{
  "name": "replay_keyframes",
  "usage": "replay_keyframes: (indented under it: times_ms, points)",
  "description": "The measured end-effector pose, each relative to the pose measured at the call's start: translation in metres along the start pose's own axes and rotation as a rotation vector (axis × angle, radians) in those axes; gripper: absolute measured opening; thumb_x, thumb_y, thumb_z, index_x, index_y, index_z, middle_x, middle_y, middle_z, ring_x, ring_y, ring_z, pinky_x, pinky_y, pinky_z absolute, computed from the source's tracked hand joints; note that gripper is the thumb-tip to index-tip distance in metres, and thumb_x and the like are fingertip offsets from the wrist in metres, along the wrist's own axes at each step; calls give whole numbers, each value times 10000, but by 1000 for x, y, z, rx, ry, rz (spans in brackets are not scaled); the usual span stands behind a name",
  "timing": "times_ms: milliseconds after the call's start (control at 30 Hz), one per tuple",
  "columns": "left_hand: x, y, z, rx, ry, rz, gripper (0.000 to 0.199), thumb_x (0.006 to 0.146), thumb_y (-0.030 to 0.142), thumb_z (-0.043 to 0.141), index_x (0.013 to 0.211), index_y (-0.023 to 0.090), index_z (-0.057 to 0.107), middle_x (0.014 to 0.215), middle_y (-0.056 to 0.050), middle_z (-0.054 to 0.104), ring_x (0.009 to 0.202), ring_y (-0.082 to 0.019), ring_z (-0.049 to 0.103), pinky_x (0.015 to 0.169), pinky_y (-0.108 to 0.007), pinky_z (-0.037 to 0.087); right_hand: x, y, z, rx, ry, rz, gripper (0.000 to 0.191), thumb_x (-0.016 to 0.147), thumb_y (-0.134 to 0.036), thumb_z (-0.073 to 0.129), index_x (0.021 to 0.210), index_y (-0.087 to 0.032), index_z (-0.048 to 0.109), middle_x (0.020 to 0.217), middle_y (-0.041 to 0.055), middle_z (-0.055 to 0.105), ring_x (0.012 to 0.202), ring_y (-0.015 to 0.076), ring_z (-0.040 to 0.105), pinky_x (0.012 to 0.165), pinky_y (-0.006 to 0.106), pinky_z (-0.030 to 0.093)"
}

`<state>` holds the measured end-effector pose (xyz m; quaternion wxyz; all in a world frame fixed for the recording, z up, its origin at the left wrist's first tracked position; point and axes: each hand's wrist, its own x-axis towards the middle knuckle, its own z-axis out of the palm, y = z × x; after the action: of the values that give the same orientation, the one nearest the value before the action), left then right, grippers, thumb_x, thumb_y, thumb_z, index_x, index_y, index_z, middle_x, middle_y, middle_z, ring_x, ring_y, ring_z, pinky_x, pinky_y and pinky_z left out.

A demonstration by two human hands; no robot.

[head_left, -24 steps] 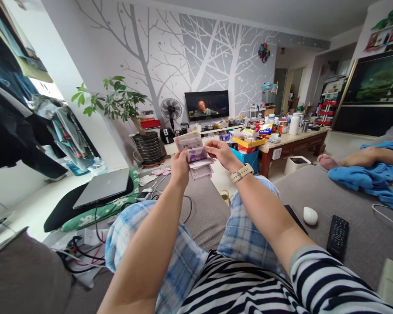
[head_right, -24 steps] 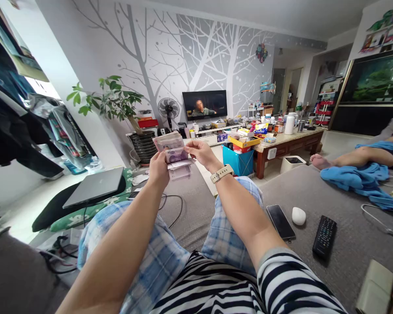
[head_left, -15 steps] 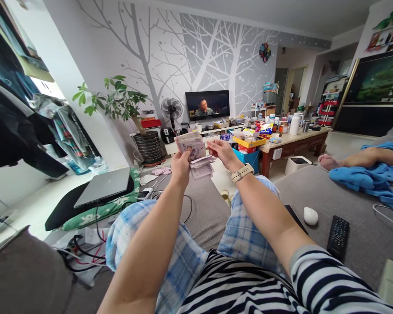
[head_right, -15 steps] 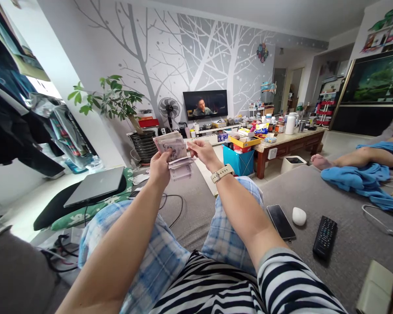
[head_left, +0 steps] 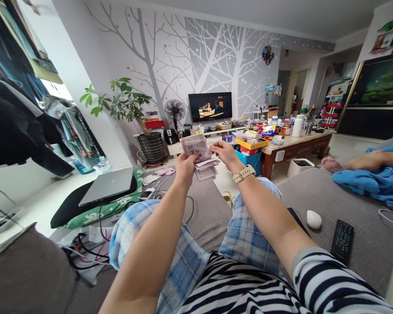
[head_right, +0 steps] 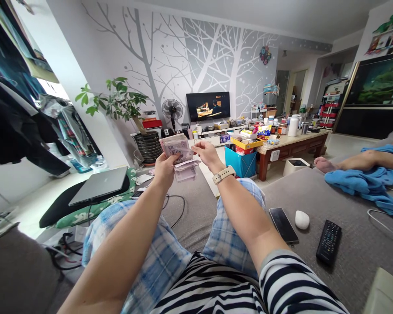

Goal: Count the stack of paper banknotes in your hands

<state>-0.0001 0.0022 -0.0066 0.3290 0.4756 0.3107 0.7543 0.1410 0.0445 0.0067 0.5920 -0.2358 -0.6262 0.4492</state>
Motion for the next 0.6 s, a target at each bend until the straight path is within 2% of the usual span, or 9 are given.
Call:
replay_keyframes:
  times_ms: [367, 600]
  points:
    - [-2, 3, 1, -2, 4, -1, 253, 550, 249, 700, 775, 140, 666, 709, -34, 669, 680, -167, 610, 690, -284, 458, -4, 0, 2, 20, -119, 28, 308, 584, -398, 719, 693, -145, 581, 586, -38, 549, 510, 58, 401, 496, 215, 284]
    - [-1, 0, 0, -51, -3, 1, 218, 609, 289, 657, 768, 140, 653, 655, -21, 647, 639, -155, 605, 642, -266, 468, -3, 1, 2, 49, -125, 30, 268, 585, -354, 709, 675, -148, 563, 589, -41, 539, 513, 58, 400, 496, 215, 278]
